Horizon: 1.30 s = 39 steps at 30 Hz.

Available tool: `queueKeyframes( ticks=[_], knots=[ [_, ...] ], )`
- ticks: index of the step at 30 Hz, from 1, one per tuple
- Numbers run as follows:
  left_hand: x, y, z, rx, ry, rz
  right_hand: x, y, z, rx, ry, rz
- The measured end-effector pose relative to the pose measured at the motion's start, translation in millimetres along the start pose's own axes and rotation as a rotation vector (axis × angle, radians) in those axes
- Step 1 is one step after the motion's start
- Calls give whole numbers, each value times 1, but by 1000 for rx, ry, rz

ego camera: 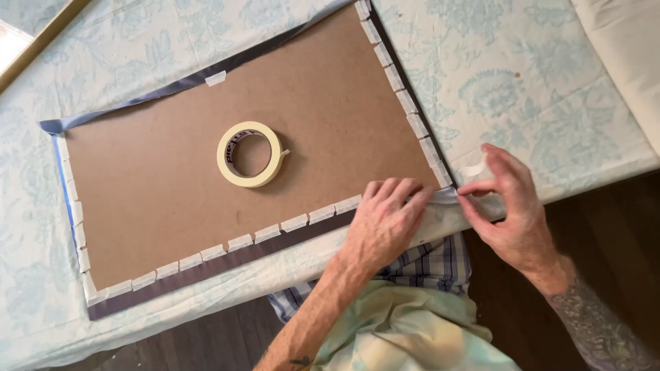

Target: Applying small strips of masking tape to the edges of a backing board to secure a fabric border.

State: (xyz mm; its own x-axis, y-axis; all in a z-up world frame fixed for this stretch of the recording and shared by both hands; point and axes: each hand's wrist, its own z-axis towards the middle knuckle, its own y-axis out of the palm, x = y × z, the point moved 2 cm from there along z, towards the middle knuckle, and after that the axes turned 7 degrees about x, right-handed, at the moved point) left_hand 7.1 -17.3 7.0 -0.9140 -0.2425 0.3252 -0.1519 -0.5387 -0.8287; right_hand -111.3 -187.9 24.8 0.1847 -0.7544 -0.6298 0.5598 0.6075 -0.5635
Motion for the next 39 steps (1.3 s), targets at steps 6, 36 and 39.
queueKeyframes(
  ticks=[6, 36, 39],
  knots=[
    [5, 32, 14, 131, 120, 67, -4, -1, 3, 68, 175, 68],
    [8, 26, 21, 197, 0, -129, 7, 14, -1, 70, 164, 96],
    [7, 37, 21, 204, 50, -171, 8, 14, -1, 92, 171, 67]
  ],
)
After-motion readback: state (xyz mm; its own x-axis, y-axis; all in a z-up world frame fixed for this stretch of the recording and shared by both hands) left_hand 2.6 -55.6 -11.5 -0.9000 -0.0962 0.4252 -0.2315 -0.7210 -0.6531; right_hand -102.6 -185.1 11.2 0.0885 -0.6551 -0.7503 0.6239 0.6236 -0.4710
